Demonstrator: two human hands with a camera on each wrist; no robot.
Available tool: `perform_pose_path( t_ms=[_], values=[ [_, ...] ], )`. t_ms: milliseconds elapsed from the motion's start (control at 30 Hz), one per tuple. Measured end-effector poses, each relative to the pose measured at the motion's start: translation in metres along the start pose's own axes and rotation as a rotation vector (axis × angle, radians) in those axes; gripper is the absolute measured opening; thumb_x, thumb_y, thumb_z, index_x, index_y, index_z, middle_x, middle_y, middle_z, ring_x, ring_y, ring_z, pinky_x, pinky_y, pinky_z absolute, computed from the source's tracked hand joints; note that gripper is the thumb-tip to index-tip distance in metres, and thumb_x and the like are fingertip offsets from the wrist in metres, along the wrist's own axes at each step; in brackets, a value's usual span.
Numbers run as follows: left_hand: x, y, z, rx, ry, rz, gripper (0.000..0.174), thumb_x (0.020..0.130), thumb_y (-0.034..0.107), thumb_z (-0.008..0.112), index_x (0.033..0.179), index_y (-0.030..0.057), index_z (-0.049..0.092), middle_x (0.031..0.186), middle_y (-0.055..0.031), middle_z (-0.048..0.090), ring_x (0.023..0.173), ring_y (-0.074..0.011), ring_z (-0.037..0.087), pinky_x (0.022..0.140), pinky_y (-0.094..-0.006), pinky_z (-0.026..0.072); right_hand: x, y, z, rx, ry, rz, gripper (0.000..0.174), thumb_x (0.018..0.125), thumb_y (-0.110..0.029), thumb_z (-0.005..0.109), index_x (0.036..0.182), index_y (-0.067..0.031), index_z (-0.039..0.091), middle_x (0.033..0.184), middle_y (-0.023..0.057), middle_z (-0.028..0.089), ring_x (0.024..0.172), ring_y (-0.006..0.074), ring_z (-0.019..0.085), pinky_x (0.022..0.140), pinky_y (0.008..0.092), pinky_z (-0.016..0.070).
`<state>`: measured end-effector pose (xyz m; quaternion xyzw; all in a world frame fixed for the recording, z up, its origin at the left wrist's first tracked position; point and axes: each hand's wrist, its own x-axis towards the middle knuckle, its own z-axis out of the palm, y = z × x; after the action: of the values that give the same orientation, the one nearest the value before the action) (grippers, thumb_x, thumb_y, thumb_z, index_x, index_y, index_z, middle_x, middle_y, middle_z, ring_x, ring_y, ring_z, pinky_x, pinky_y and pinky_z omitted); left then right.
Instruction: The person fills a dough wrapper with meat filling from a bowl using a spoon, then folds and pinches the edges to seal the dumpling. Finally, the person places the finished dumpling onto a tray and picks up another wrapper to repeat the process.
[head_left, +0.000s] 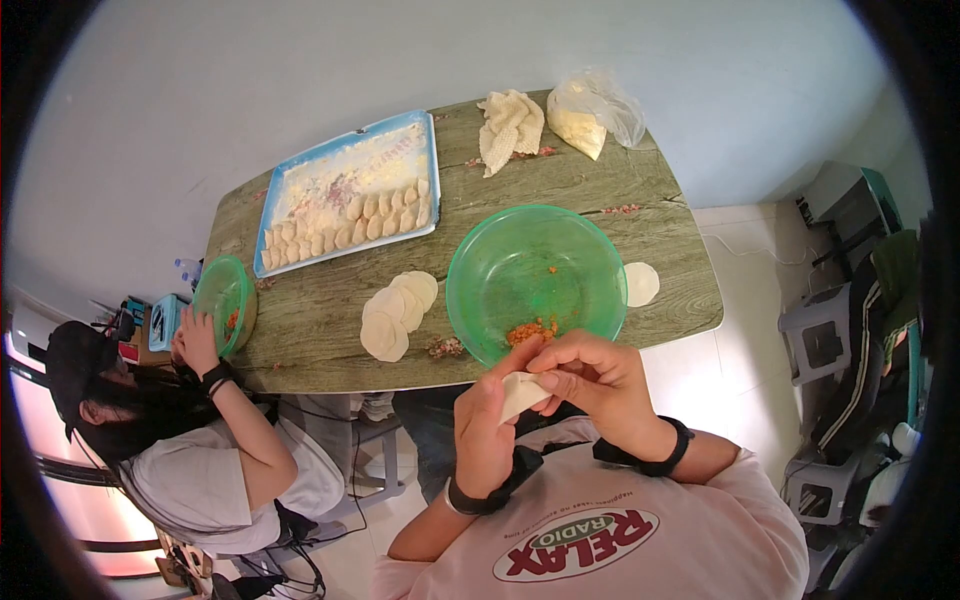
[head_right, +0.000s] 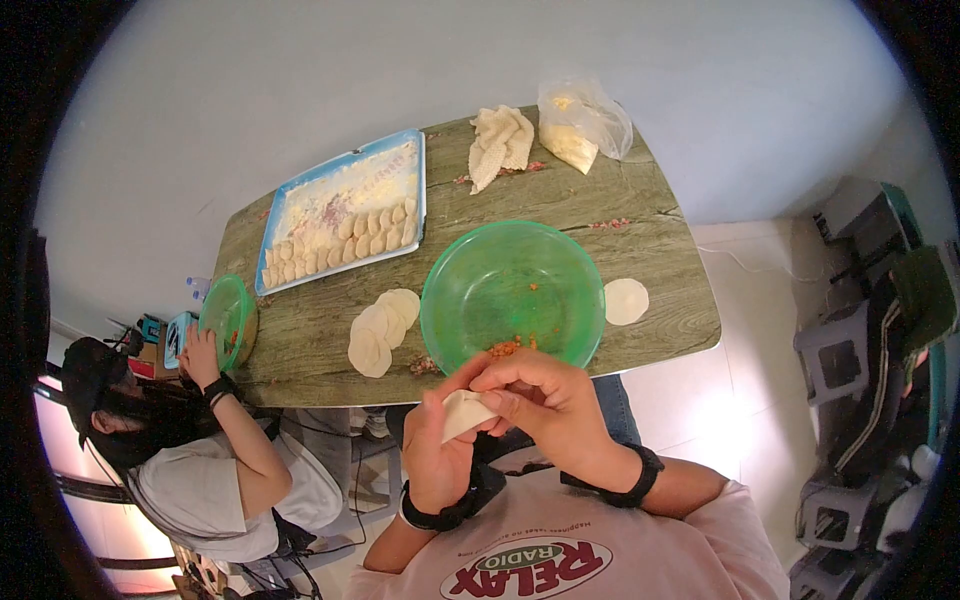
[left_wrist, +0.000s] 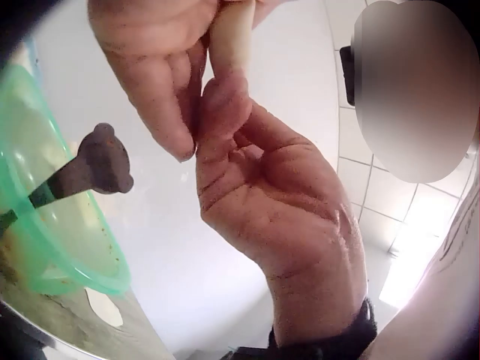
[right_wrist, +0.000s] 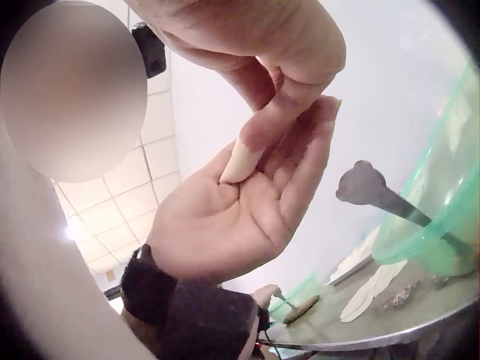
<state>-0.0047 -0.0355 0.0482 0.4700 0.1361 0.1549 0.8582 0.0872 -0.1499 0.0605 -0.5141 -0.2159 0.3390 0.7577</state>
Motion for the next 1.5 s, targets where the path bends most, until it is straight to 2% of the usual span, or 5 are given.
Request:
perform_pose_path(
  t_ms=[400,567,800,1067,1500],
  values=[
    [0.012,0.016,-0.01,-0.546,-0.003,-0.222,0.057,0.098,0.044,0.024,0.118,-0.0025,0.052,0.105,-0.0183,0.063,0.086,-0.0263,0.065,0.064,-0.03,0.0484,0.011,-0.012,0.014,-0.09,0.142,-0.282,0.034,0.086,-0.019,0.064,0.112,-0.0003,0.056,0.102,0.0072,0.057,0.08,0.0122,0.056,0.071,0.0247,0.0466],
    [0.009,0.009,0.02,-0.563,-0.101,-0.257,0.052,0.097,0.045,0.027,0.112,0.0022,0.052,0.091,-0.0169,0.064,0.07,-0.0258,0.064,0.059,-0.0331,0.0496,0.012,-0.031,0.021,0.463,-0.152,0.231,0.041,0.09,-0.027,0.055,0.116,0.0041,0.052,0.096,0.0117,0.062,0.057,0.0049,0.049,0.046,0.0169,0.0372],
    [0.004,0.009,0.024,-0.427,-0.138,-0.182,0.053,0.098,0.041,0.023,0.116,-0.0025,0.049,0.098,-0.0208,0.063,0.071,-0.0266,0.065,0.057,-0.0312,0.0514,0.01,-0.023,0.024,0.459,-0.108,0.218,0.039,0.09,-0.027,0.054,0.113,0.0044,0.055,0.094,0.0137,0.064,0.05,0.0033,0.046,0.039,0.0155,0.0315],
    [-0.003,0.011,0.033,-0.304,0.025,-0.17,0.047,0.097,0.032,0.027,0.115,-0.0034,0.052,0.101,-0.0214,0.062,0.075,-0.0249,0.065,0.063,-0.0333,0.0526,0.004,-0.014,0.027,0.326,-0.051,0.194,0.031,0.09,-0.022,0.053,0.1,0.0054,0.063,0.095,0.0133,0.065,0.083,0.0147,0.062,0.073,0.0247,0.0494],
    [-0.014,0.012,0.041,0.084,0.151,0.146,0.025,0.089,0.016,0.047,0.088,-0.0021,0.064,0.081,-0.0105,0.065,0.074,-0.0158,0.062,0.062,-0.0236,0.0477,-0.004,-0.003,0.038,0.132,0.008,-0.059,0.022,0.086,-0.013,0.05,0.09,0.0067,0.06,0.09,0.0223,0.066,0.079,0.0231,0.064,0.073,0.0298,0.0511]
  ],
)
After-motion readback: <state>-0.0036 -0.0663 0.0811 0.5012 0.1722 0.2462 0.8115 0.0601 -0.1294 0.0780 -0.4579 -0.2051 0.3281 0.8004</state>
